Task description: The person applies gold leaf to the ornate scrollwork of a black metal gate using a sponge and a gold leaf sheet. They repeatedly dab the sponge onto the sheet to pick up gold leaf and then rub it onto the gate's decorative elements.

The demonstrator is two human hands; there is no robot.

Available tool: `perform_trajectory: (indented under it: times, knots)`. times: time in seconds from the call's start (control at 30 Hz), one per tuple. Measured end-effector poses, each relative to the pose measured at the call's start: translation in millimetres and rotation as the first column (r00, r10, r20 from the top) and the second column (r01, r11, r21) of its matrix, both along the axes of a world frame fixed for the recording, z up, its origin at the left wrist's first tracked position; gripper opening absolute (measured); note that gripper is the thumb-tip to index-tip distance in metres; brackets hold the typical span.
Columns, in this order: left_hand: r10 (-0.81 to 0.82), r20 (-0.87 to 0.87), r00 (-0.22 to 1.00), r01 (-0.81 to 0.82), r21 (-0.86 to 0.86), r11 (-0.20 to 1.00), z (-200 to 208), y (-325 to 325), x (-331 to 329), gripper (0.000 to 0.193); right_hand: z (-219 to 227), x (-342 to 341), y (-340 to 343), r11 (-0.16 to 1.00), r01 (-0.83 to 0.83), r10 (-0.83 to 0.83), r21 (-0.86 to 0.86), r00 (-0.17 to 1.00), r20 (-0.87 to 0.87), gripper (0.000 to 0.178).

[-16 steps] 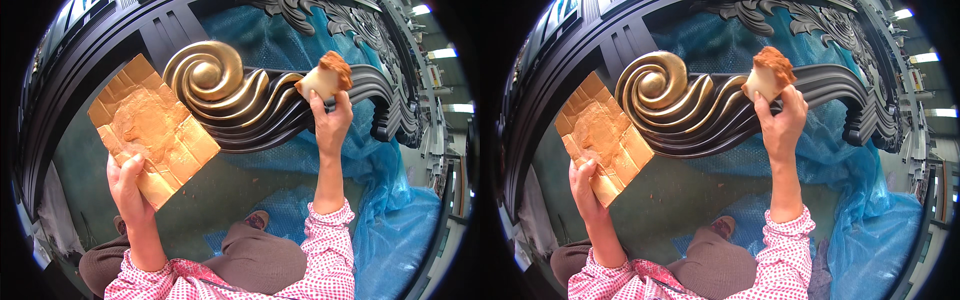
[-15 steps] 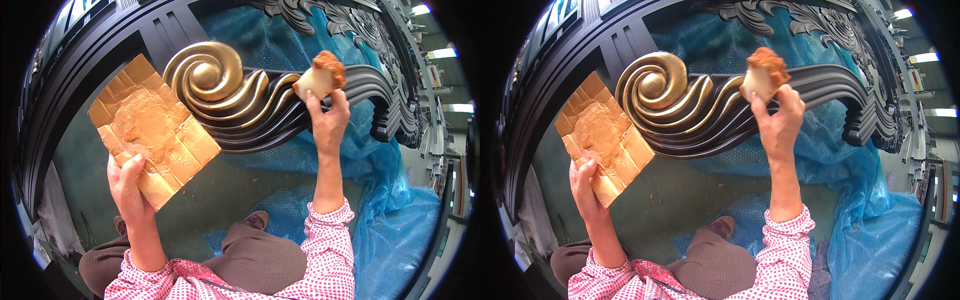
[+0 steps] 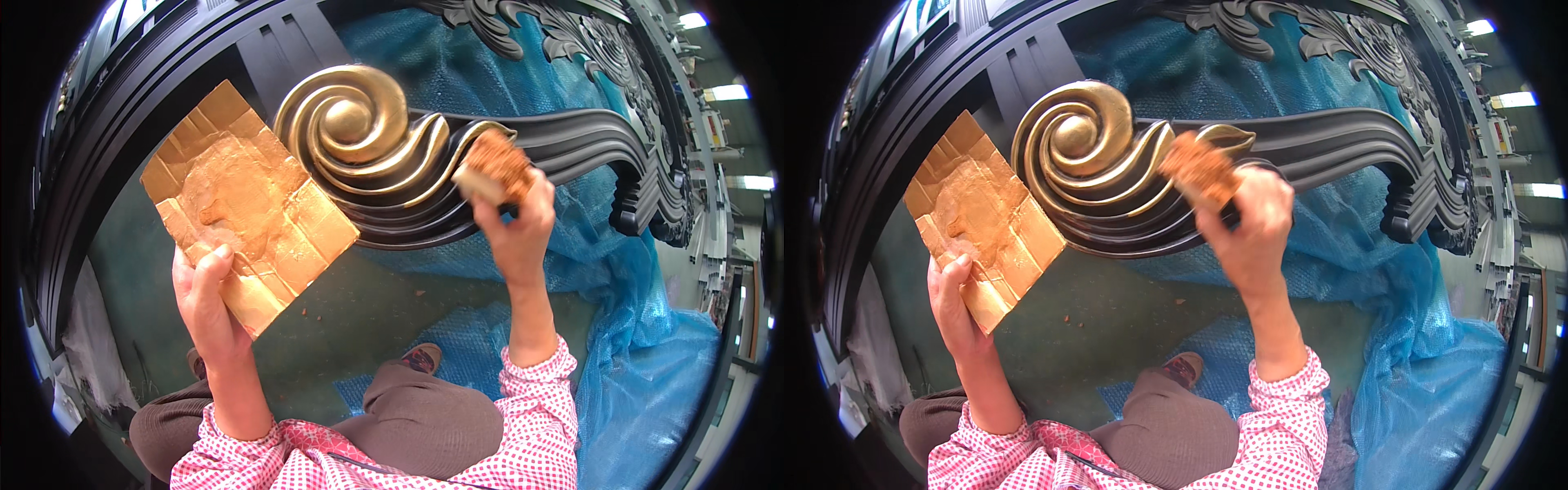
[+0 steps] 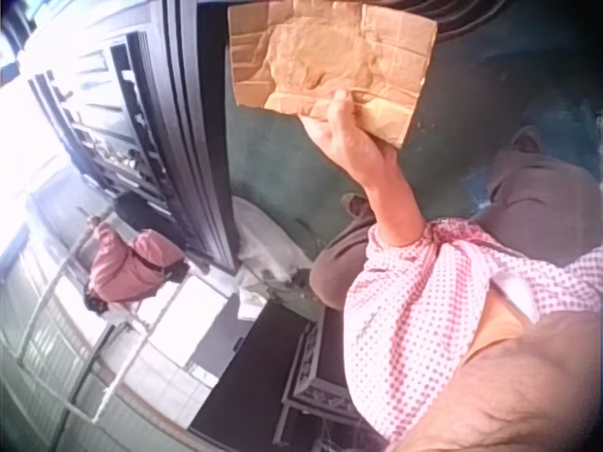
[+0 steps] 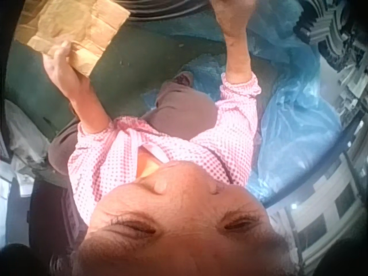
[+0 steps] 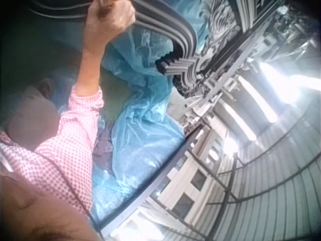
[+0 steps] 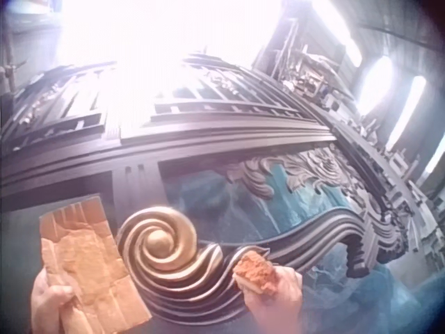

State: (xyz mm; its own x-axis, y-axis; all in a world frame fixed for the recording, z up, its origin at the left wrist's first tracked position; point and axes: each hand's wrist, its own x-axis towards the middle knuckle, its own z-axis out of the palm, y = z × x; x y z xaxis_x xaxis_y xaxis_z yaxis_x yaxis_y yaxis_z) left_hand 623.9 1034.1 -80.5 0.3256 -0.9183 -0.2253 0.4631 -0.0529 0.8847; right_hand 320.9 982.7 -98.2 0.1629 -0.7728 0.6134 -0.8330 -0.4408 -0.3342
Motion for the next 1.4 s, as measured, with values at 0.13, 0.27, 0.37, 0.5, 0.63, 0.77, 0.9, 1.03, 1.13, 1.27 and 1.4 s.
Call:
perform_trajectory:
  times: [0.13,0.27,0.37,0.5,0.63,0.77,0.9,1.03,1.13,1.27,1.4]
  knots:
    - [0.014,0.039,0.999,-0.013,-0.018,1.000,-3,-1,5,0.042,-7,-2,25,0.991,-0.034,0.007,0.129,0.979,0.206,0.040]
    - [0.024,0.041,0.999,-0.023,-0.029,0.999,-11,-1,8,0.041,-11,-3,15,0.995,0.079,-0.084,0.061,0.993,0.081,0.034]
    - [0.028,0.030,0.999,-0.027,-0.044,0.999,-11,-2,7,0.039,-6,19,27,0.989,-0.137,0.138,0.049,0.990,-0.015,0.034]
    - [0.047,0.023,0.999,-0.046,-0.042,0.998,-10,-2,4,0.038,-10,19,27,0.990,-0.127,0.126,0.060,0.992,0.019,0.036]
    - [0.076,0.033,0.997,-0.075,-0.045,0.996,-9,-4,1,0.032,-8,-12,20,0.999,-0.026,0.029,0.036,0.997,-0.075,0.033]
    - [0.089,0.040,0.995,-0.088,-0.024,0.996,-9,-5,-1,0.031,-5,-14,24,0.983,-0.049,0.024,0.174,0.989,0.145,0.031]
    - [0.107,0.035,0.994,-0.106,-0.033,0.994,-11,-4,2,0.030,-4,30,12,0.960,-0.268,0.271,0.081,0.962,-0.035,0.033]
    - [0.127,0.025,0.992,-0.126,-0.039,0.991,-12,-5,0,0.029,0,-6,12,0.992,-0.119,0.125,0.042,0.971,-0.203,0.028]
    - [0.069,-0.005,0.998,-0.069,-0.050,0.996,-17,-5,3,0.039,-5,-25,14,0.997,-0.070,0.071,0.024,0.995,-0.072,0.030]
    - [0.074,0.007,0.997,-0.074,-0.038,0.997,-18,-4,5,0.038,3,28,6,0.958,-0.281,0.285,0.063,0.957,-0.050,0.031]
    - [0.118,-0.014,0.993,-0.118,-0.050,0.992,-18,-6,6,0.036,-3,13,-2,0.970,-0.239,0.244,0.050,0.955,-0.170,0.029]
